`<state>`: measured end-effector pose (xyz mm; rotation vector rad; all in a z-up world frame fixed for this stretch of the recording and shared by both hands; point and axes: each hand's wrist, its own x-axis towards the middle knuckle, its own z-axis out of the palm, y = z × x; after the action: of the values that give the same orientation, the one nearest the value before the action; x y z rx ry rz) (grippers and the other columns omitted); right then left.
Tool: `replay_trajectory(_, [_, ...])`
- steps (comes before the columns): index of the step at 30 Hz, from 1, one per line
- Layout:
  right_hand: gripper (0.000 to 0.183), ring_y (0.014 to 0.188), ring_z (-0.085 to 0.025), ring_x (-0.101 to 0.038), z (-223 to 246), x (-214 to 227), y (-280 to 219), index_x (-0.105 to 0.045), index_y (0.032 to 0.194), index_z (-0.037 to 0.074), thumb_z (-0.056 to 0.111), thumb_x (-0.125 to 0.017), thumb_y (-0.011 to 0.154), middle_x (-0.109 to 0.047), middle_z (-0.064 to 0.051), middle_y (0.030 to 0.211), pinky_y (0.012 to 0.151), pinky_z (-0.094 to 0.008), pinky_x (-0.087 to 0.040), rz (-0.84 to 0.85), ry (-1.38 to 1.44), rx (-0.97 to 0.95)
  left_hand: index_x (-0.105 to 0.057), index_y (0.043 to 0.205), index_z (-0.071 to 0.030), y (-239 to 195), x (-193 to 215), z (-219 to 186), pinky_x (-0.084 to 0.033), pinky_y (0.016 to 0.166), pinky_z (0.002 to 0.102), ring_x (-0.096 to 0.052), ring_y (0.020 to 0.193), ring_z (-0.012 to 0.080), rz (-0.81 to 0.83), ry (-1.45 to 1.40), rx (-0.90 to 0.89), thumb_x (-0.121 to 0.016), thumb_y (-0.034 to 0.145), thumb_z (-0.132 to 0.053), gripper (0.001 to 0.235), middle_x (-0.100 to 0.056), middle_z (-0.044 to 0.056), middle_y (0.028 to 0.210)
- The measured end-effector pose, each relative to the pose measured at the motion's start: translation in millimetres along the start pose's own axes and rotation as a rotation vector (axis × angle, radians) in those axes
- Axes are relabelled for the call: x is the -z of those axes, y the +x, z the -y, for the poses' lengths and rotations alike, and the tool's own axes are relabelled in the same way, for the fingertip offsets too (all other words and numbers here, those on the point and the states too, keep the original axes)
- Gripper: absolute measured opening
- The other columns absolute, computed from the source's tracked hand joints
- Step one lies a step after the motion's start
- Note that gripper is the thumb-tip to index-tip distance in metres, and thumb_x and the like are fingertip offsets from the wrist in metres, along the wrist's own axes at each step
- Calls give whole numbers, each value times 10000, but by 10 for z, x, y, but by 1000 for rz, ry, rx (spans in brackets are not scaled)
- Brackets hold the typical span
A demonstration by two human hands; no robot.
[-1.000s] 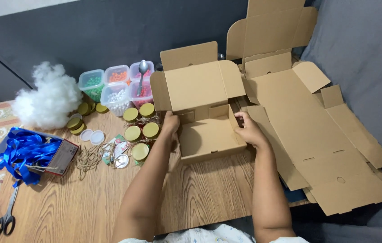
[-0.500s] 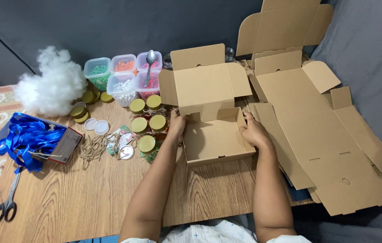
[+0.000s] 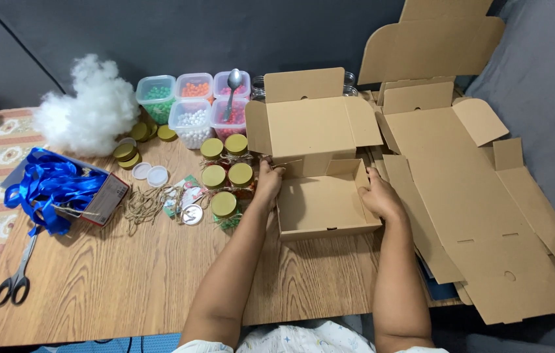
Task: The person assembles a flat cardboard box into a three-dimensional container on a wooden table. They then take handfuls of white cotton-like material and place it inside the box, fluffing and arranging it to fill the interior space.
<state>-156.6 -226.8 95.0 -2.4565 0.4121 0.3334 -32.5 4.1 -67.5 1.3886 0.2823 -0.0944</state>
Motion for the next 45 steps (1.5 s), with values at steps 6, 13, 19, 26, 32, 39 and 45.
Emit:
replay_trajectory(6, [689, 1410, -487, -436, -102, -44, 71, -312, 1588, 54, 165, -518, 941, -433, -317, 1541, 1118, -639, -373, -7, 8, 7, -506, 1304, -70, 285, 34, 340, -470, 836, 396, -520, 1039, 207, 2, 99, 21, -614, 915, -178, 418, -557, 130, 1168])
replay_trajectory(13, [687, 1410, -502, -423, -92, -25, 17, -314, 1586, 44, 151, -515, 938, -434, -336, 1529, 1118, -661, -363, 2, 14, 34, -514, 1349, -76, -282, 12, -182, -445, 1035, 457, -530, 1262, 315, 104, 105, 63, -600, 917, -181, 453, -567, 210, 1317])
replay_trajectory(19, [659, 1426, -525, -376, -325, -44, 232, -306, 1594, 23, 147, -463, 966, -395, -364, 1542, 1090, -703, -348, 36, 70, 24, -527, 1371, -58, -270, 48, -88, -370, 1118, 508, -477, 1362, 356, 142, 174, -36, -691, 899, -210, 522, -543, 231, 1397])
replay_trajectory(26, [570, 1413, -588, -325, -340, 135, 5, -396, 1532, -22, 294, -422, 1058, -398, -453, 1463, 1150, -700, -250, 34, 387, 253, -609, 1169, 12, -246, 150, -81, -470, 947, 471, -604, 1117, 286, 27, 202, -128, -682, 975, -241, 327, -655, 220, 1107])
replay_trajectory(32, [535, 1303, -329, -471, -551, 17, 169, -532, 1460, 49, 422, -416, 1095, -556, -258, 1380, 1133, -537, -355, -62, 771, 376, -578, 1135, 49, -539, 179, -645, -445, 935, 460, -531, 1062, 252, -4, 159, -149, -665, 984, -226, 325, -612, 187, 1060])
replay_trajectory(39, [342, 834, -116, -567, -687, -43, 393, -638, 1366, 88, 151, -604, 1031, -667, -22, 924, 725, -273, -516, -73, 675, 403, -572, 1056, 22, -89, 18, -111, -462, 903, 467, -592, 1090, 333, -16, 283, -127, -711, 950, -279, 348, -606, 208, 1072])
replay_trajectory(45, [466, 1039, -260, -631, -991, -312, 944, -573, 1423, 22, 123, -674, 980, -665, -228, 1201, 912, -435, -518, -110, 607, 329, -524, 1059, 49, 97, -120, -30, -476, 886, 479, -571, 1050, 342, -21, 296, -79, -671, 974, -244, 338, -557, 199, 1054])
